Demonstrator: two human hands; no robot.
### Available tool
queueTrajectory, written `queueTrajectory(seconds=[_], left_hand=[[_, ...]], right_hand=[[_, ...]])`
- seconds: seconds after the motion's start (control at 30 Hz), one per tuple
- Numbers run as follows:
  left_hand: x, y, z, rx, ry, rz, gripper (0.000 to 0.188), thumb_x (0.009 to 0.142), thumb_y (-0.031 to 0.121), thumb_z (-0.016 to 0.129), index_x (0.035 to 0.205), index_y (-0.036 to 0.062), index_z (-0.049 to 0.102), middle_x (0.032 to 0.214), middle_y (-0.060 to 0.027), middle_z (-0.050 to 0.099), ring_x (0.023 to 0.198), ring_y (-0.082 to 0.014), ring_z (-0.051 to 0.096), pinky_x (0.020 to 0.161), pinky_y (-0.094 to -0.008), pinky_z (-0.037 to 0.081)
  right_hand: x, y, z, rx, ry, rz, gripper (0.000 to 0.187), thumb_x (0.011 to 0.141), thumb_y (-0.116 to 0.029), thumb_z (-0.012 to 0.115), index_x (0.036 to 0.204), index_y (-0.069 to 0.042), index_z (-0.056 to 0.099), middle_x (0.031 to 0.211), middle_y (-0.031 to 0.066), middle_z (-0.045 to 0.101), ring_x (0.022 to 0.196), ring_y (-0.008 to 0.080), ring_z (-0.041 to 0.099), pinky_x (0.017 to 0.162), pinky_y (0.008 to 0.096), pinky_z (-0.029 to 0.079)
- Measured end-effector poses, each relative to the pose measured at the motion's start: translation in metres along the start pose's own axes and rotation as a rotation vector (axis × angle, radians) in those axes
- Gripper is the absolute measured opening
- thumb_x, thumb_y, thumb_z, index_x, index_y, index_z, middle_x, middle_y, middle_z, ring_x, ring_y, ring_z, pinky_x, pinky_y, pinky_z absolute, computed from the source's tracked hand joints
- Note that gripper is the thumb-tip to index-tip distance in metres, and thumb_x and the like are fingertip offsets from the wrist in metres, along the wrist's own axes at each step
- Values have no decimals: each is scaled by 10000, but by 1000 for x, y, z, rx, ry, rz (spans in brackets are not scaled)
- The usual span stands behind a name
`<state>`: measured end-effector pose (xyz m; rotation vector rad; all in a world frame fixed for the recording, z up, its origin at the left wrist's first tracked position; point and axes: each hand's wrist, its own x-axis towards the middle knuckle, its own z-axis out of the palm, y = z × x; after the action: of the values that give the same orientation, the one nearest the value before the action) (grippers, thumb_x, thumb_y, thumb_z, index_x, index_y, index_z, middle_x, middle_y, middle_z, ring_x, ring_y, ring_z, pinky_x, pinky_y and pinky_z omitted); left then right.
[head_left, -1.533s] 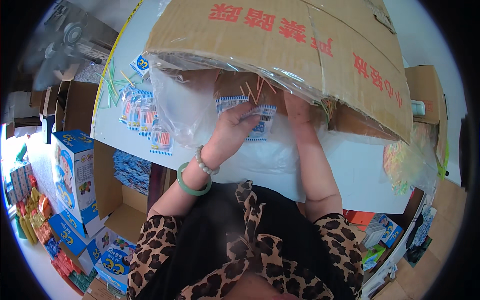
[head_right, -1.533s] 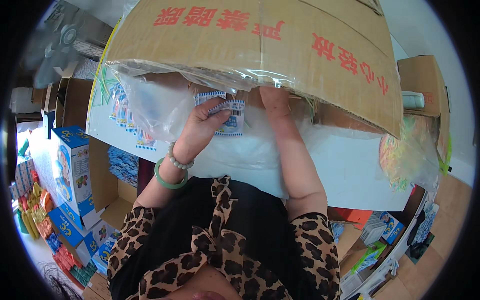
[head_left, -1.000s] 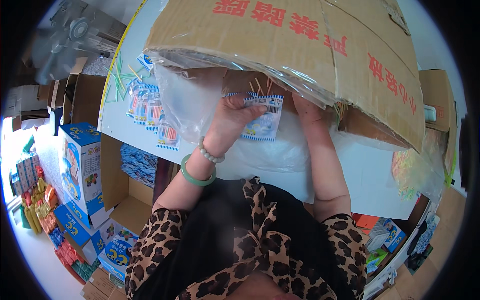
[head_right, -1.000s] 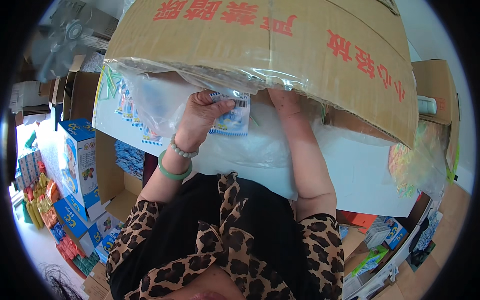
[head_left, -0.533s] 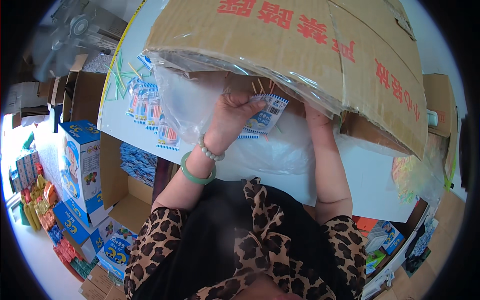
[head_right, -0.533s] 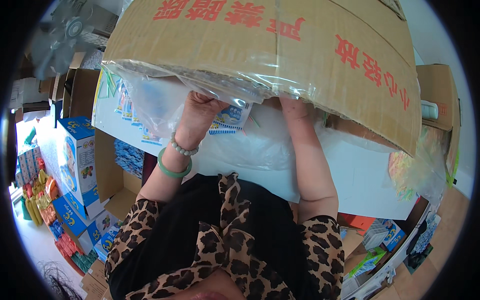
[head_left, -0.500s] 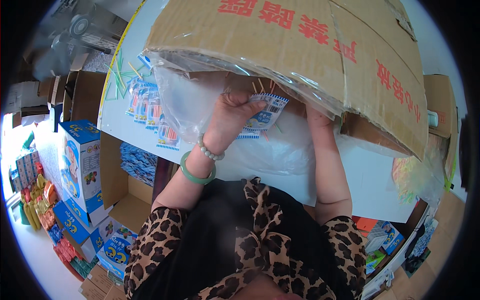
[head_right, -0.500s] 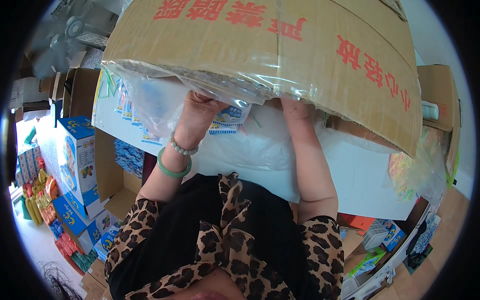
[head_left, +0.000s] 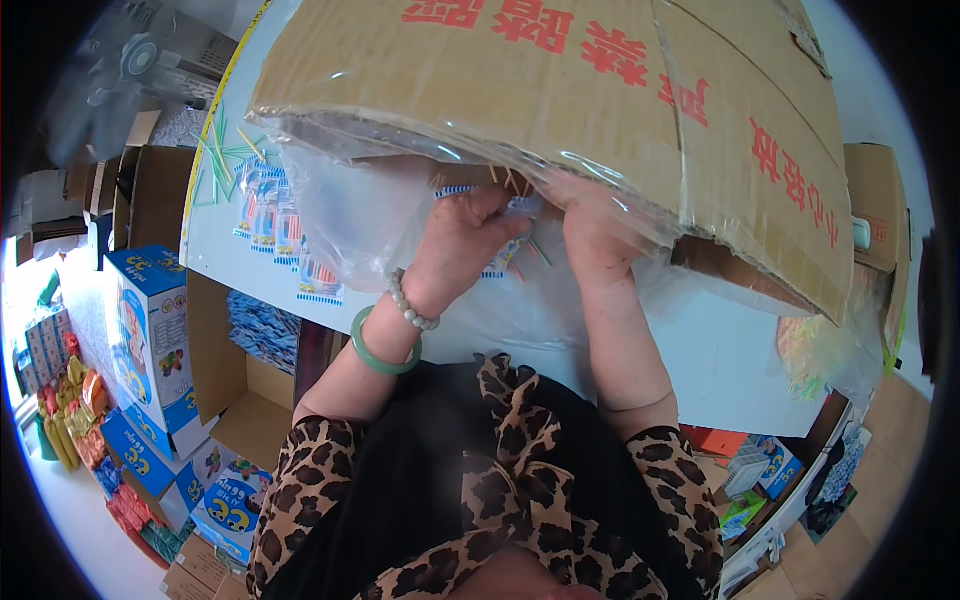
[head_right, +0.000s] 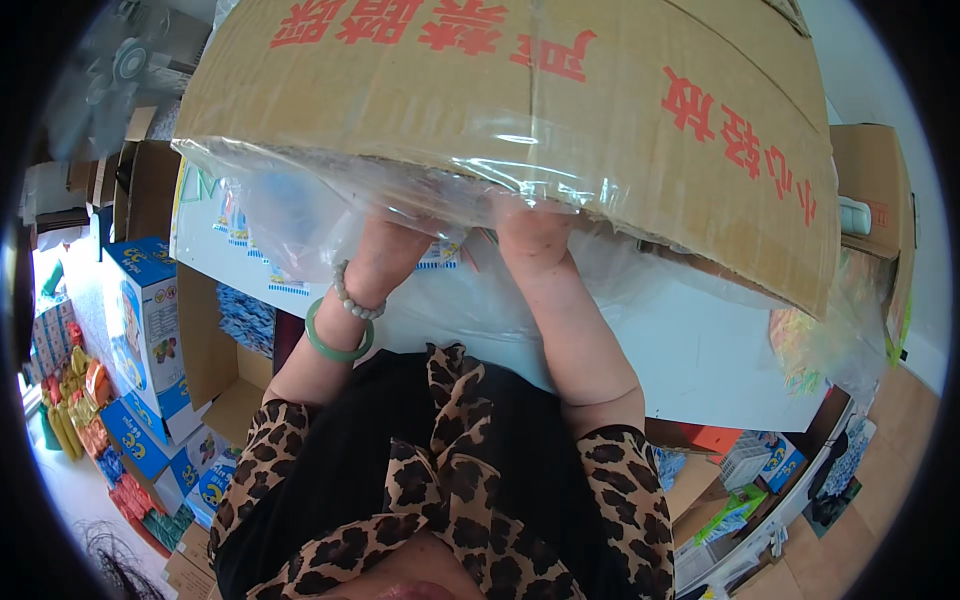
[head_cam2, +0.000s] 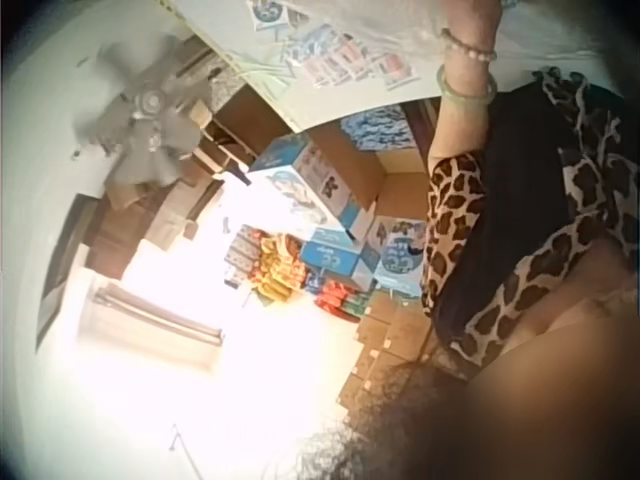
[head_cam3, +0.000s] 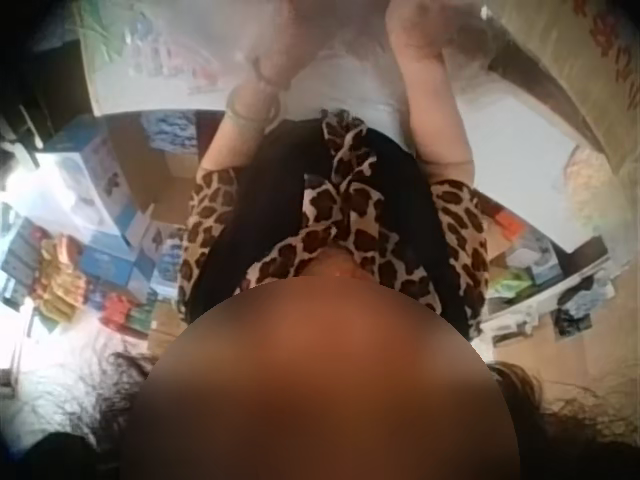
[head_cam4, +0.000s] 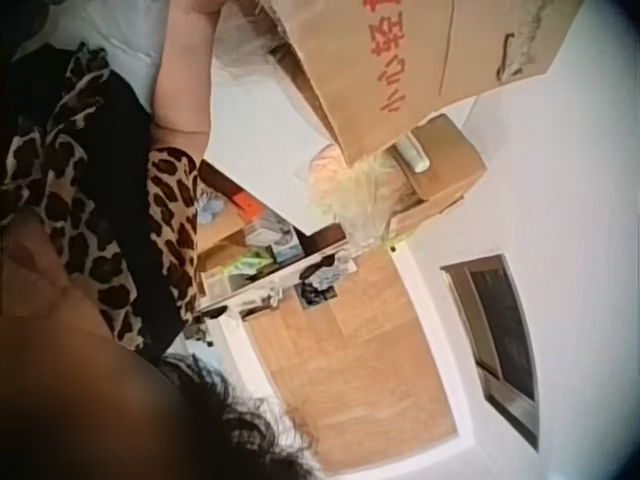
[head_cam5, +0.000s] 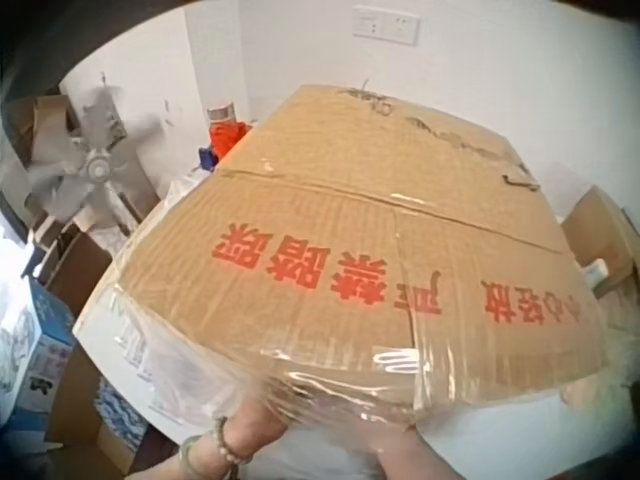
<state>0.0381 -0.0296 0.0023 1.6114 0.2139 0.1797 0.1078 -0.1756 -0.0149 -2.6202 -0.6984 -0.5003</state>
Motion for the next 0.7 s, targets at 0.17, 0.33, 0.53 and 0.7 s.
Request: queueTrajectory(seconds=[0.17, 0.33, 0.53, 0.7], left_hand=[[-1, 11, -1, -94, -94, -92, 110, 751, 33, 717, 773, -12, 619, 682, 24, 595, 631, -22, 463, 544, -218, 412], [-1, 9, -3, -154, -125, -112, 114, 749, 32, 725, 753, 2, 615, 677, 42, 583, 619, -15, 448, 530, -207, 398], [-5, 3, -1, -289, -166, -197, 113, 757, 44, 727, 752, 20, 616, 661, 50, 563, 587, -11, 437, 493, -195, 379], [-6, -6, 0, -330, -146, -211, 101, 767, 42, 717, 756, 22, 618, 646, 48, 549, 581, -14, 458, 482, -196, 399]], right_hand=[[3, -14, -5, 287, 155, 114, 182, 819, -124, 539, 841, -110, 720, 783, 52, 697, 701, 213, 659, 676, 300, 518], [8, -27, -6, 764, 348, 153, 165, 841, -63, 505, 806, -6, 656, 730, 136, 668, 673, 227, 652, 629, 345, 529], [-4, -18, 1, 1008, 290, 322, 115, 857, 1, 487, 844, 13, 600, 722, 145, 622, 660, 256, 633, 627, 385, 535], [-3, -23, -4, 1138, 449, 303, 77, 880, -15, 511, 886, -3, 587, 690, 118, 594, 616, 241, 606, 624, 399, 534]])
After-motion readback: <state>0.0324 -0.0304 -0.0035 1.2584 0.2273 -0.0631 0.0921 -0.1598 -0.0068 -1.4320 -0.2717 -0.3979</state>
